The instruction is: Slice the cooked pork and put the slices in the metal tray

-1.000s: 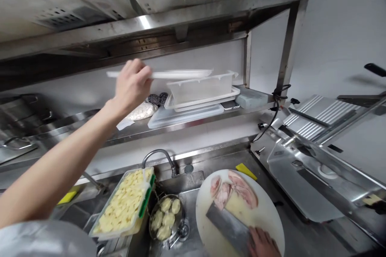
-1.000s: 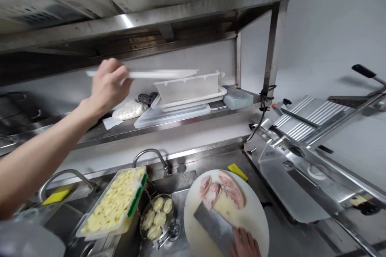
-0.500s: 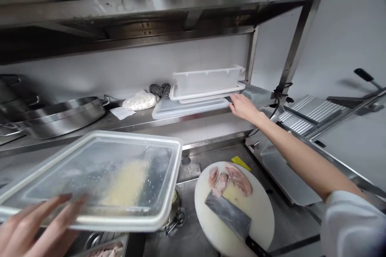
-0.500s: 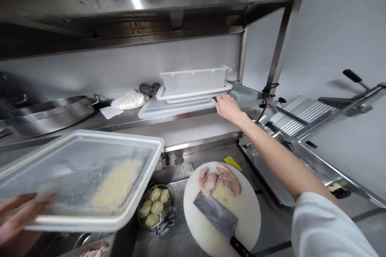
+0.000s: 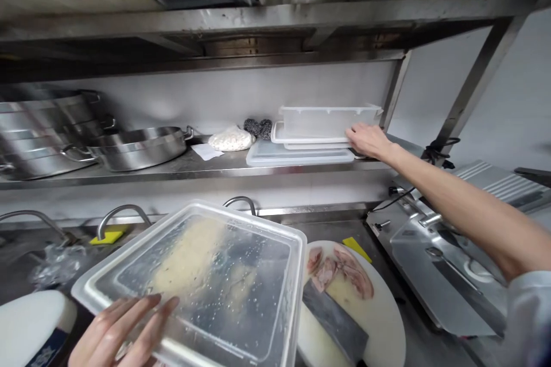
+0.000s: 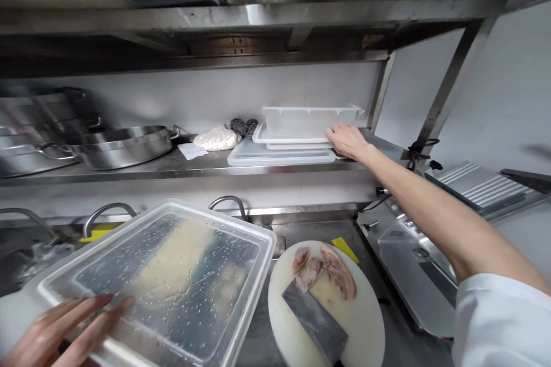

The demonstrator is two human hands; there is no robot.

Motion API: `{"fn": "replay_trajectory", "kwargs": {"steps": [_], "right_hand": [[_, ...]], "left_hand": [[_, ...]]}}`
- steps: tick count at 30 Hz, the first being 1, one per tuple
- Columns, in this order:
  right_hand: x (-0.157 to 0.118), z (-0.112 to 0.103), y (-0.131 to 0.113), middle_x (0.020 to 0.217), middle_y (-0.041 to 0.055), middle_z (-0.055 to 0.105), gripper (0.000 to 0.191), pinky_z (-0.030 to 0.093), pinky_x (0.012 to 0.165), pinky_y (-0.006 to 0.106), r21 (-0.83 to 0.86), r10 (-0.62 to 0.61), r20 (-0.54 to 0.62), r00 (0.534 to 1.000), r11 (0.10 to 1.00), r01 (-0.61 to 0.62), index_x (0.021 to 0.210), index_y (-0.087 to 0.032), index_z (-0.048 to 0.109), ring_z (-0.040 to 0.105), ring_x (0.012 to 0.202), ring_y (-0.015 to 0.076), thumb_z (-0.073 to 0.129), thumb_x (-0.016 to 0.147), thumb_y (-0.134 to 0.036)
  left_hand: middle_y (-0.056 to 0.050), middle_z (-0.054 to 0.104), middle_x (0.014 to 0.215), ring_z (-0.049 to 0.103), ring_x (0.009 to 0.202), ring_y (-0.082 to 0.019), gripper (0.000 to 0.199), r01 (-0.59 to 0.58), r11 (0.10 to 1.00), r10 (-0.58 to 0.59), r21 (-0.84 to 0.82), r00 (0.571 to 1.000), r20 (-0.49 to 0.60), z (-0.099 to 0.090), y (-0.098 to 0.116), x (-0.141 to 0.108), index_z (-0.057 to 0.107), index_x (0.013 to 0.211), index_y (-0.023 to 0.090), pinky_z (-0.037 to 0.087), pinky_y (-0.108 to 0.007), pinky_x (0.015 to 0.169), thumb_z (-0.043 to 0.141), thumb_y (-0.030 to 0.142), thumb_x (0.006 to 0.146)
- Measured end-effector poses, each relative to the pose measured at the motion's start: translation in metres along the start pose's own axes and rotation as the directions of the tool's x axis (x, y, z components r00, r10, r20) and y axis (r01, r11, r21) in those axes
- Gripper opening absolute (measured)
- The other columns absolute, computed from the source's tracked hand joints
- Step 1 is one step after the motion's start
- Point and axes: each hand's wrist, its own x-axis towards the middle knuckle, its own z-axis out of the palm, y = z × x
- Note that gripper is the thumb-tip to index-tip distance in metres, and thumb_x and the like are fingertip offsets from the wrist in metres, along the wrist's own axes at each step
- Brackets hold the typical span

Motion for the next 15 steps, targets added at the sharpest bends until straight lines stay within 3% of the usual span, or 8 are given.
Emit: {"fn": "replay_trajectory", "kwargs": {"steps": [3,6,9,12,15], "right_hand": [[0.008,-0.005,0.001,0.116,0.0195,0.058,0.034,0.034,0.080,0.037,0.014,-0.057,0.005,0.998,0.998,0.057,0.117,-0.008,0.057,0.050,0.106,0.0279,0.033,0.100,-0.025],[0.014,-0.013,0.004,0.119,0.0196,0.057,0.037,0.033,0.083,0.039,0.050,-0.026,-0.051,0.998,0.998,0.029,0.118,-0.005,0.056,0.048,0.110,0.0278,0.029,0.103,-0.025],[0.019,-0.017,0.007,0.118,0.0191,0.058,0.040,0.033,0.083,0.038,0.061,-0.017,-0.088,0.996,0.998,0.023,0.117,-0.004,0.057,0.046,0.111,0.0273,0.025,0.103,-0.023],[0.021,-0.014,0.007,0.115,0.0173,0.058,0.053,0.032,0.081,0.037,0.063,-0.018,-0.087,0.996,0.998,0.024,0.116,-0.003,0.058,0.047,0.111,0.0264,0.009,0.103,-0.018],[0.022,-0.006,0.006,0.115,0.0160,0.058,0.040,0.033,0.079,0.033,0.088,-0.040,-0.093,0.995,0.995,0.049,0.116,-0.008,0.058,0.048,0.107,0.0237,0.023,0.104,-0.024]], "left_hand": [[0.004,0.072,0.094,0.069,0.061,-0.041,0.091,0.050,0.998,-0.051,-0.047,0.999,-0.017,-0.006,0.006,0.022,0.055,0.126,0.047,0.053,-0.047,0.051,0.062,0.032,0.036],[-0.001,0.075,0.087,0.070,0.065,-0.039,0.092,-0.022,0.999,0.022,-0.033,1.000,-0.015,-0.005,0.015,0.065,0.051,0.135,0.047,0.056,-0.048,0.051,0.067,0.027,0.046],[-0.004,0.076,0.089,0.071,0.069,-0.034,0.091,-0.126,0.991,0.127,-0.034,0.992,0.012,0.013,0.024,0.111,0.044,0.143,0.046,0.057,-0.045,0.055,0.068,0.020,0.059],[-0.006,0.075,0.094,0.068,0.070,-0.027,0.070,-0.196,0.980,0.195,0.030,0.980,0.026,0.039,0.030,0.144,0.053,0.132,0.041,0.055,-0.040,0.059,0.062,0.014,0.068],[-0.007,0.073,0.095,0.064,0.069,-0.023,0.051,-0.214,0.974,0.211,0.076,0.977,0.044,0.058,0.031,0.159,0.060,0.118,0.036,0.053,-0.039,0.061,0.058,0.015,0.072]]}}
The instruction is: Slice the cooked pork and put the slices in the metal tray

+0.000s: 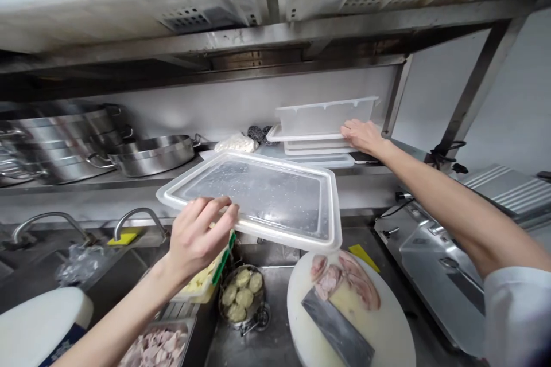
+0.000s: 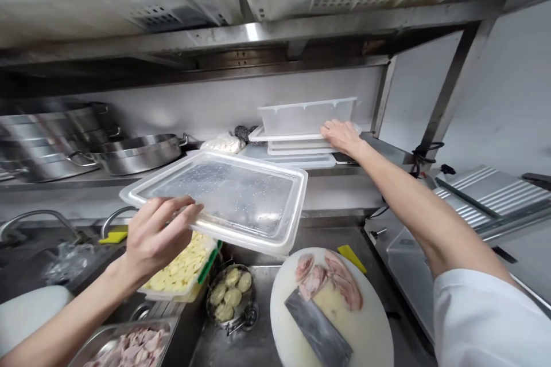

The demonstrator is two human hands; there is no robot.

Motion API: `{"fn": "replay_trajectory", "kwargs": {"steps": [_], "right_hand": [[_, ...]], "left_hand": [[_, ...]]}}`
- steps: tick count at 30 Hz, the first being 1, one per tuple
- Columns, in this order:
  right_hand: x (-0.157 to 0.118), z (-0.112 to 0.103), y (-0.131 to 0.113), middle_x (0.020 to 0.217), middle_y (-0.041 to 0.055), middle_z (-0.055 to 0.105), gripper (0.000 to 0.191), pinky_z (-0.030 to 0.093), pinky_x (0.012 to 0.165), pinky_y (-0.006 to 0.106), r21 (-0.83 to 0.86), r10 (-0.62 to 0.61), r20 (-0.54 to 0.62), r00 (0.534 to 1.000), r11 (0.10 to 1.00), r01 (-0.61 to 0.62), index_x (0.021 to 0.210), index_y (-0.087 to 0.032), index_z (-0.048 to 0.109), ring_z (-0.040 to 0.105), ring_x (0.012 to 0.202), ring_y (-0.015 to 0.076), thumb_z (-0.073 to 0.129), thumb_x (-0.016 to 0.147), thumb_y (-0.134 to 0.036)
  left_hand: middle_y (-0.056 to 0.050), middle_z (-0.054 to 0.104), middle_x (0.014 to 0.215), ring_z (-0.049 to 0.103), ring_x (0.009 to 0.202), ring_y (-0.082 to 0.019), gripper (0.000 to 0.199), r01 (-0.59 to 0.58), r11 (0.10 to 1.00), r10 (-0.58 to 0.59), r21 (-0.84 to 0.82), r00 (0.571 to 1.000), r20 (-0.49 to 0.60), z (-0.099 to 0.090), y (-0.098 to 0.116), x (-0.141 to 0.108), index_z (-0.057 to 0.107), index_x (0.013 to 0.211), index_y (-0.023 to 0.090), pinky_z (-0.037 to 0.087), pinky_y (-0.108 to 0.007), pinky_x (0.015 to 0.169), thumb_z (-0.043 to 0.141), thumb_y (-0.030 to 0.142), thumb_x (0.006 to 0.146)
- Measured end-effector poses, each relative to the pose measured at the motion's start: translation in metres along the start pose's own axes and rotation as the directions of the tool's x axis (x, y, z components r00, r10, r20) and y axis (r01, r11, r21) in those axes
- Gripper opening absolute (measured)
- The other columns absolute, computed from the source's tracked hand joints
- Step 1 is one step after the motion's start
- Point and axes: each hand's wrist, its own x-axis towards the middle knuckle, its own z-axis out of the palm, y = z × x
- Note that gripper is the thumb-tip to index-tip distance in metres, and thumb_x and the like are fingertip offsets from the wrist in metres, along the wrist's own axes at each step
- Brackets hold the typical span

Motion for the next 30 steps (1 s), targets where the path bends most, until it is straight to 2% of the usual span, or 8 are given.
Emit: {"fn": "replay_trajectory", "kwargs": {"steps": [3,6,10,13,17,20,23,30], "right_hand": [[-0.002,0.009,0.000,0.114,0.0148,0.059,0.039,0.033,0.074,0.030,0.022,-0.081,0.015,0.997,0.996,0.081,0.113,-0.012,0.058,0.050,0.101,0.0220,0.039,0.102,-0.044],[-0.003,0.016,-0.002,0.112,0.0143,0.059,0.051,0.032,0.073,0.029,0.015,-0.136,0.019,0.991,0.991,0.136,0.114,-0.014,0.056,0.050,0.100,0.0232,0.041,0.097,-0.060],[0.003,0.018,-0.010,0.113,0.0159,0.059,0.046,0.032,0.079,0.032,-0.047,-0.192,0.017,0.981,0.980,0.193,0.119,-0.012,0.054,0.051,0.100,0.0242,0.045,0.098,-0.052],[0.013,0.016,-0.019,0.117,0.0185,0.058,0.040,0.031,0.084,0.035,-0.080,-0.108,-0.055,0.993,0.991,0.103,0.127,-0.010,0.049,0.051,0.103,0.0260,0.050,0.097,-0.037],[0.020,0.014,-0.032,0.122,0.0214,0.056,0.051,0.030,0.086,0.039,-0.069,0.072,-0.218,0.973,0.994,-0.089,0.142,-0.009,0.035,0.050,0.107,0.0291,0.047,0.095,-0.024],[0.020,0.018,-0.042,0.117,0.0192,0.059,0.045,0.032,0.082,0.037,-0.056,0.052,-0.164,0.985,0.997,-0.062,0.137,-0.010,0.040,0.051,0.102,0.0287,0.042,0.094,-0.020],[0.016,0.023,-0.047,0.111,0.0193,0.061,0.034,0.034,0.077,0.035,-0.041,0.045,-0.107,0.993,0.998,-0.050,0.123,-0.009,0.050,0.052,0.099,0.0285,0.040,0.092,-0.018],[0.009,0.014,-0.039,0.105,0.0197,0.061,0.030,0.035,0.073,0.034,-0.016,0.077,-0.194,0.978,0.997,-0.082,0.115,-0.009,0.052,0.052,0.099,0.0291,0.037,0.092,-0.018]], "left_hand": [[-0.007,0.073,0.097,0.064,0.070,-0.025,0.053,0.011,1.000,-0.011,0.013,1.000,0.011,0.001,-0.003,-0.002,0.060,0.119,0.035,0.052,-0.040,0.062,0.057,0.015,0.071],[-0.005,0.074,0.097,0.065,0.071,-0.029,0.073,0.079,0.997,-0.079,0.012,0.997,-0.013,-0.010,-0.009,-0.017,0.054,0.132,0.042,0.053,-0.045,0.062,0.060,0.015,0.064],[0.001,0.074,0.091,0.065,0.068,-0.036,0.094,0.205,0.978,-0.201,0.042,0.977,-0.072,-0.028,-0.017,-0.036,0.047,0.138,0.054,0.054,-0.056,0.060,0.061,0.018,0.053],[0.002,0.075,0.092,0.065,0.068,-0.037,0.095,0.232,0.971,-0.229,0.056,0.972,-0.057,-0.035,-0.017,-0.039,0.046,0.137,0.056,0.054,-0.057,0.063,0.062,0.017,0.052],[-0.004,0.075,0.095,0.065,0.070,-0.032,0.078,0.164,0.986,-0.163,0.029,0.986,-0.021,-0.031,-0.006,-0.032,0.056,0.132,0.045,0.053,-0.048,0.063,0.063,0.013,0.061],[-0.007,0.074,0.093,0.065,0.072,-0.024,0.051,0.058,0.997,-0.056,0.053,0.998,-0.039,-0.021,0.005,-0.027,0.064,0.118,0.030,0.050,-0.038,0.065,0.061,0.008,0.072],[-0.008,0.072,0.093,0.064,0.076,-0.019,0.030,0.007,0.998,-0.003,0.067,0.998,-0.058,-0.016,0.013,-0.026,0.065,0.105,0.023,0.048,-0.032,0.070,0.058,0.008,0.081],[-0.008,0.073,0.085,0.066,0.073,-0.021,0.026,0.001,0.998,0.004,0.055,0.996,-0.087,-0.039,0.010,-0.033,0.065,0.100,0.020,0.049,-0.033,0.069,0.065,0.005,0.078]]}}
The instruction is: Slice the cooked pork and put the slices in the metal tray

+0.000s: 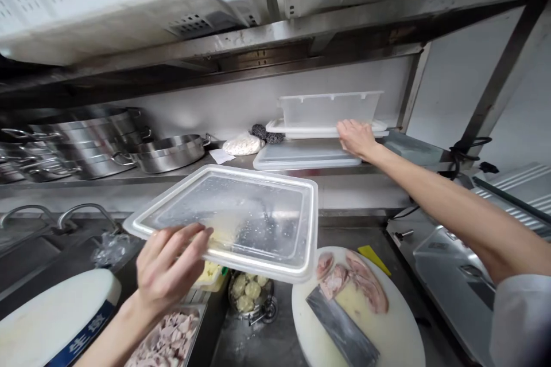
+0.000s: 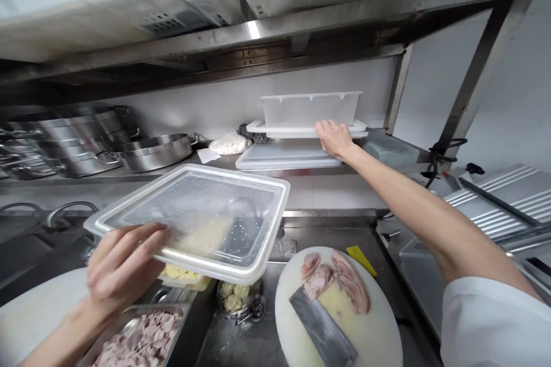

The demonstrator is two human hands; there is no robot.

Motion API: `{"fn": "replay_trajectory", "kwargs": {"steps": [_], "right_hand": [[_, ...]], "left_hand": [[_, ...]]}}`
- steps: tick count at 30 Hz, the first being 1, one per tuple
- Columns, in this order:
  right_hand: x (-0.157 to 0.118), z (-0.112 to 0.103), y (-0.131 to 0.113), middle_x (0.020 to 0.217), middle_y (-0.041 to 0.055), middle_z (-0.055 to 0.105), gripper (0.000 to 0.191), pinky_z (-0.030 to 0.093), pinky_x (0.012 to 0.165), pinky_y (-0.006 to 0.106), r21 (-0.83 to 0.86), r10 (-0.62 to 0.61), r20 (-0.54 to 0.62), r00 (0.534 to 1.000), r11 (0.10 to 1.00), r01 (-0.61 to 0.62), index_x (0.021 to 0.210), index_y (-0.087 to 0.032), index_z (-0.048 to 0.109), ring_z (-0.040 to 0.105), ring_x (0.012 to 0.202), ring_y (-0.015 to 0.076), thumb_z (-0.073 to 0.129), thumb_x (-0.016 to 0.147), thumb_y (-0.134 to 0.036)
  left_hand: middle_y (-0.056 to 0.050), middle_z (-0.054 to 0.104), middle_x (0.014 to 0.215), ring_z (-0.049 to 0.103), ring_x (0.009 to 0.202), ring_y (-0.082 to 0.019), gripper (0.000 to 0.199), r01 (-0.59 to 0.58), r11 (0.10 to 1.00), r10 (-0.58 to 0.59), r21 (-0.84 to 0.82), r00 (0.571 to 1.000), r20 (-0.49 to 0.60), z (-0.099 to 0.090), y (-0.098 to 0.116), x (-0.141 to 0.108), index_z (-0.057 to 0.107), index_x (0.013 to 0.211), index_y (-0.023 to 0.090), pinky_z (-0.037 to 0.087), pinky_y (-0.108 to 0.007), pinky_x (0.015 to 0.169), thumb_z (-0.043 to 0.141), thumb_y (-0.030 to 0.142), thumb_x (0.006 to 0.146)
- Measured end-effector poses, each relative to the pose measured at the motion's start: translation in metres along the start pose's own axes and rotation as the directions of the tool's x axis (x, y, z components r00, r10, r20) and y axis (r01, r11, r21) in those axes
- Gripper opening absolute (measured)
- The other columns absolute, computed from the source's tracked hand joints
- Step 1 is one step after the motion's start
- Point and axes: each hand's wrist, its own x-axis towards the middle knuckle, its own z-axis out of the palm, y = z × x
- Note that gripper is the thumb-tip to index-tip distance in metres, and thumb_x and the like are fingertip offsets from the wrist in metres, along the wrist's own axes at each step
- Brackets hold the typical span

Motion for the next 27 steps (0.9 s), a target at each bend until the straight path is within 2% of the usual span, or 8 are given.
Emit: {"fn": "replay_trajectory", "kwargs": {"steps": [5,7,10,14,17,20,23,27], "right_hand": [[-0.009,-0.005,-0.014,0.110,0.0189,0.060,0.029,0.038,0.073,0.034,0.026,-0.015,0.069,0.997,1.000,0.013,0.118,-0.011,0.051,0.052,0.104,0.0293,0.040,0.093,-0.021],[-0.009,-0.007,-0.015,0.115,0.0193,0.060,0.030,0.038,0.073,0.033,0.031,-0.068,0.109,0.992,0.997,0.065,0.121,-0.013,0.051,0.052,0.106,0.0296,0.043,0.093,-0.023],[-0.004,-0.013,-0.003,0.120,0.0192,0.059,0.041,0.038,0.070,0.031,0.102,-0.138,0.209,0.968,0.988,0.118,0.122,-0.016,0.051,0.054,0.107,0.0301,0.056,0.090,-0.043],[0.007,-0.027,0.017,0.107,0.0141,0.065,0.051,0.035,0.065,0.029,0.274,-0.226,0.394,0.891,0.954,0.121,0.108,-0.018,0.057,0.058,0.088,0.0234,0.058,0.085,-0.063],[0.007,-0.037,0.020,0.095,0.0099,0.067,0.039,0.031,0.062,0.028,0.369,-0.314,0.384,0.868,0.914,0.167,0.100,-0.018,0.058,0.055,0.076,0.0181,0.051,0.091,-0.055],[0.003,-0.041,0.017,0.091,0.0090,0.067,0.031,0.030,0.062,0.028,0.356,-0.286,0.324,0.902,0.920,0.164,0.097,-0.019,0.057,0.054,0.072,0.0186,0.049,0.092,-0.049],[-0.001,-0.037,0.013,0.095,0.0119,0.066,0.022,0.032,0.065,0.031,0.255,-0.261,0.261,0.929,0.947,0.195,0.102,-0.020,0.057,0.056,0.077,0.0232,0.049,0.090,-0.037],[-0.001,-0.028,0.011,0.097,0.0098,0.067,0.025,0.033,0.067,0.032,0.275,-0.313,0.235,0.920,0.929,0.246,0.112,-0.023,0.054,0.057,0.079,0.0241,0.048,0.088,-0.028]], "left_hand": [[-0.008,0.075,0.086,0.067,0.071,-0.023,0.031,0.008,0.998,0.005,0.069,0.984,-0.176,-0.016,-0.027,0.037,0.067,0.097,0.020,0.050,-0.037,0.067,0.067,0.003,0.071],[-0.008,0.076,0.092,0.067,0.074,-0.024,0.035,0.039,0.995,-0.022,0.092,0.983,-0.180,-0.019,-0.034,0.057,0.067,0.098,0.021,0.050,-0.038,0.071,0.061,0.002,0.069],[-0.004,0.076,0.092,0.065,0.074,-0.023,0.036,0.060,0.988,-0.037,0.139,0.986,-0.160,-0.018,-0.040,0.078,0.065,0.096,0.022,0.050,-0.038,0.073,0.056,0.002,0.068],[-0.002,0.076,0.088,0.063,0.072,-0.022,0.033,0.051,0.980,-0.030,0.193,0.993,-0.115,-0.008,-0.045,0.079,0.062,0.092,0.023,0.050,-0.035,0.071,0.055,0.002,0.068],[-0.003,0.075,0.088,0.063,0.073,-0.023,0.032,0.087,0.975,-0.064,0.205,0.991,-0.120,-0.005,-0.047,0.068,0.061,0.092,0.023,0.049,-0.035,0.071,0.056,0.003,0.068],[-0.005,0.076,0.089,0.064,0.074,-0.024,0.033,0.109,0.972,-0.084,0.207,0.989,-0.124,-0.008,-0.046,0.059,0.061,0.093,0.024,0.049,-0.036,0.072,0.056,0.004,0.067],[-0.006,0.076,0.091,0.065,0.075,-0.026,0.034,0.109,0.974,-0.090,0.197,0.991,-0.103,-0.013,-0.042,0.054,0.061,0.095,0.024,0.049,-0.038,0.074,0.055,0.004,0.068],[-0.006,0.075,0.089,0.063,0.075,-0.024,0.034,0.095,0.979,-0.076,0.183,0.991,-0.111,-0.010,-0.040,0.061,0.061,0.095,0.024,0.048,-0.037,0.074,0.055,0.004,0.068]]}}
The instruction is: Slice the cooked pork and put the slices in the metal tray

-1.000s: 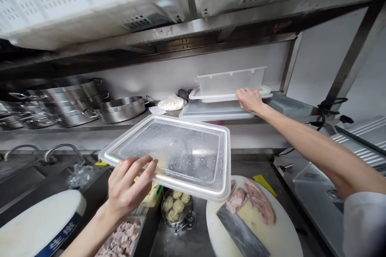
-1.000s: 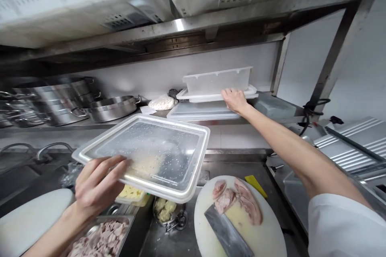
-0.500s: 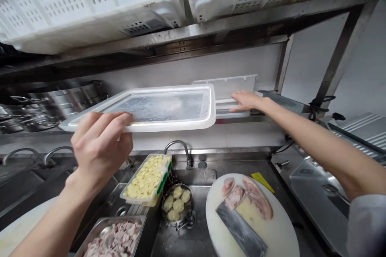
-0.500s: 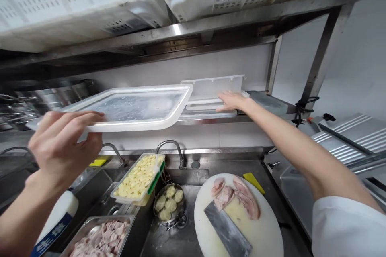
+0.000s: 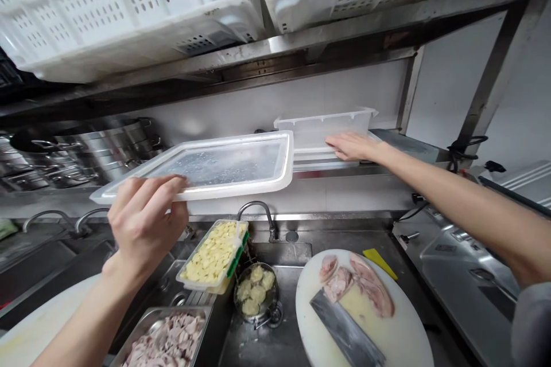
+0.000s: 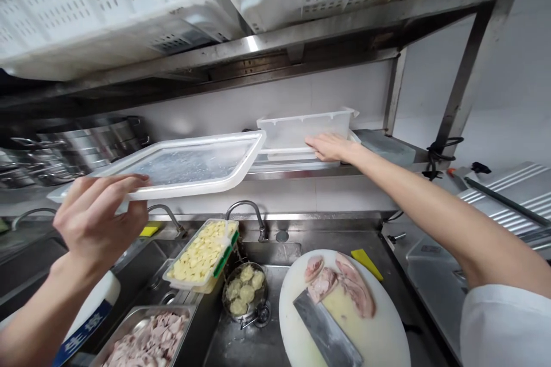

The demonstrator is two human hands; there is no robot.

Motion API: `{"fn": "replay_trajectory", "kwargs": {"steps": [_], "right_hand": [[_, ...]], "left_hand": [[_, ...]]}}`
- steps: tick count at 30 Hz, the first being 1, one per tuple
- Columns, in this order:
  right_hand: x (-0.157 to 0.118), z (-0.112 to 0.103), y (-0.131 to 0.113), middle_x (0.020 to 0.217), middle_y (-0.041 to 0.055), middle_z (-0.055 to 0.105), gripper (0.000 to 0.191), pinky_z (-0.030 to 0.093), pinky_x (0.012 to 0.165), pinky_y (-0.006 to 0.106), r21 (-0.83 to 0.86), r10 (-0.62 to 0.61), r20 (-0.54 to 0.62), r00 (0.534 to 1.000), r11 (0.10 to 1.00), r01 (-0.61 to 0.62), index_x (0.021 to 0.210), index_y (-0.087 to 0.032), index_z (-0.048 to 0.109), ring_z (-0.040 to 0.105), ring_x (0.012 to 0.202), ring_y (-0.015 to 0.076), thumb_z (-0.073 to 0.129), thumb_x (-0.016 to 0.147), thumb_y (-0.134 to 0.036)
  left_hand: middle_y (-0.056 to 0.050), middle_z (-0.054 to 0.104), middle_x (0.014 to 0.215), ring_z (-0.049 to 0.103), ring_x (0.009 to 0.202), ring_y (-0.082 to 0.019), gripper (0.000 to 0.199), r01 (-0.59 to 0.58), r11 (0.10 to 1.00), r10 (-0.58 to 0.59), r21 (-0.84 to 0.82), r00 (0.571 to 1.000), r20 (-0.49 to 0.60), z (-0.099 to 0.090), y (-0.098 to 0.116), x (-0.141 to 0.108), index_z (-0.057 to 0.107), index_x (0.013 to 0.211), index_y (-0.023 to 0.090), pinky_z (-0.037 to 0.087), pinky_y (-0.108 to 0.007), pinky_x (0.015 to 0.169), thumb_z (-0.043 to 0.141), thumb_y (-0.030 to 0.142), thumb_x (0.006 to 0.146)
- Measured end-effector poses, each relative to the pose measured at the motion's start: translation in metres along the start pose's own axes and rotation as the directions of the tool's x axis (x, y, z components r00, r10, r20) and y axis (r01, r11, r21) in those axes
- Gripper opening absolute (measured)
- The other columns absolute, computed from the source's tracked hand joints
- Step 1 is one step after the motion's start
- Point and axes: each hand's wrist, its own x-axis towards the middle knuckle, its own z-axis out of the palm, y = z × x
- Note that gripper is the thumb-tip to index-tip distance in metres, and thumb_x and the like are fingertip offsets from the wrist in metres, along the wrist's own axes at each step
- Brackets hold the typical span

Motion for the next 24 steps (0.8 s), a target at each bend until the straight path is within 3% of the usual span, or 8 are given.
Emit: {"fn": "replay_trajectory", "kwargs": {"steps": [5,8,10,14,17,19,22,24], "right_hand": [[0.004,0.006,-0.010,0.109,0.0118,0.065,0.026,0.035,0.071,0.032,-0.002,-0.016,-0.058,0.998,1.000,0.016,0.113,-0.021,0.057,0.059,0.089,0.0250,0.048,0.090,-0.026],[-0.004,0.007,-0.019,0.109,0.0152,0.064,0.026,0.037,0.075,0.034,-0.040,0.012,-0.123,0.992,0.999,-0.017,0.108,-0.018,0.061,0.058,0.094,0.0268,0.044,0.094,-0.031],[-0.014,0.004,-0.018,0.111,0.0168,0.063,0.034,0.038,0.081,0.037,-0.023,0.068,-0.244,0.967,0.997,-0.076,0.112,-0.017,0.062,0.056,0.101,0.0293,0.042,0.096,-0.040],[-0.020,-0.013,0.008,0.126,0.0216,0.058,0.050,0.032,0.096,0.050,0.010,0.265,-0.480,0.836,0.955,-0.297,0.127,-0.014,0.057,0.044,0.121,0.0381,0.047,0.093,-0.050],[-0.006,-0.029,0.033,0.110,0.0180,0.066,0.044,0.030,0.096,0.055,0.046,0.352,-0.327,0.877,0.933,-0.357,0.116,-0.017,0.063,0.050,0.115,0.0370,0.051,0.092,-0.052],[0.006,-0.039,0.046,0.099,0.0148,0.069,0.039,0.035,0.092,0.052,0.132,0.398,-0.208,0.894,0.917,-0.377,0.106,-0.019,0.066,0.055,0.105,0.0334,0.051,0.092,-0.052],[0.015,-0.050,0.062,0.099,0.0161,0.068,0.041,0.040,0.085,0.046,0.226,0.434,-0.250,0.866,0.896,-0.383,0.103,-0.018,0.066,0.055,0.105,0.0345,0.047,0.094,-0.053],[0.013,-0.055,0.075,0.102,0.0187,0.067,0.048,0.039,0.085,0.048,0.213,0.436,-0.334,0.836,0.899,-0.384,0.107,-0.016,0.066,0.051,0.111,0.0384,0.041,0.096,-0.056]], "left_hand": [[-0.005,0.072,0.082,0.055,0.072,-0.020,0.020,-0.053,0.998,0.055,0.030,0.995,-0.087,0.052,0.015,0.063,0.061,0.087,0.021,0.042,-0.032,0.068,0.053,0.006,0.076],[-0.005,0.066,0.078,0.053,0.075,-0.020,0.020,-0.017,0.999,0.016,-0.038,1.000,-0.011,0.084,0.033,0.109,0.061,0.083,0.021,0.039,-0.033,0.070,0.045,0.008,0.084],[-0.005,0.064,0.079,0.055,0.079,-0.020,0.023,0.004,0.996,-0.001,-0.094,1.000,0.030,0.091,0.044,0.121,0.061,0.085,0.021,0.039,-0.034,0.072,0.043,0.007,0.084],[-0.004,0.068,0.086,0.056,0.077,-0.020,0.026,-0.035,0.994,0.033,-0.099,0.999,-0.018,0.074,0.054,0.094,0.061,0.090,0.023,0.040,-0.033,0.071,0.047,0.004,0.080],[-0.003,0.071,0.089,0.057,0.074,-0.019,0.030,-0.088,0.993,0.084,-0.082,0.995,-0.054,0.056,0.054,0.061,0.062,0.094,0.024,0.041,-0.033,0.068,0.051,0.003,0.077],[-0.003,0.072,0.091,0.058,0.074,-0.019,0.032,-0.133,0.988,0.132,-0.073,0.991,-0.028,0.050,0.055,0.048,0.062,0.096,0.025,0.041,-0.033,0.068,0.052,0.003,0.076],[-0.003,0.073,0.095,0.056,0.073,-0.019,0.032,-0.199,0.976,0.201,-0.087,0.979,0.025,0.057,0.063,0.042,0.063,0.097,0.025,0.038,-0.033,0.065,0.052,0.002,0.077],[-0.003,0.073,0.094,0.054,0.073,-0.020,0.030,-0.200,0.975,0.206,-0.100,0.977,0.057,0.076,0.071,0.047,0.063,0.096,0.024,0.035,-0.034,0.064,0.050,0.002,0.080]]}}
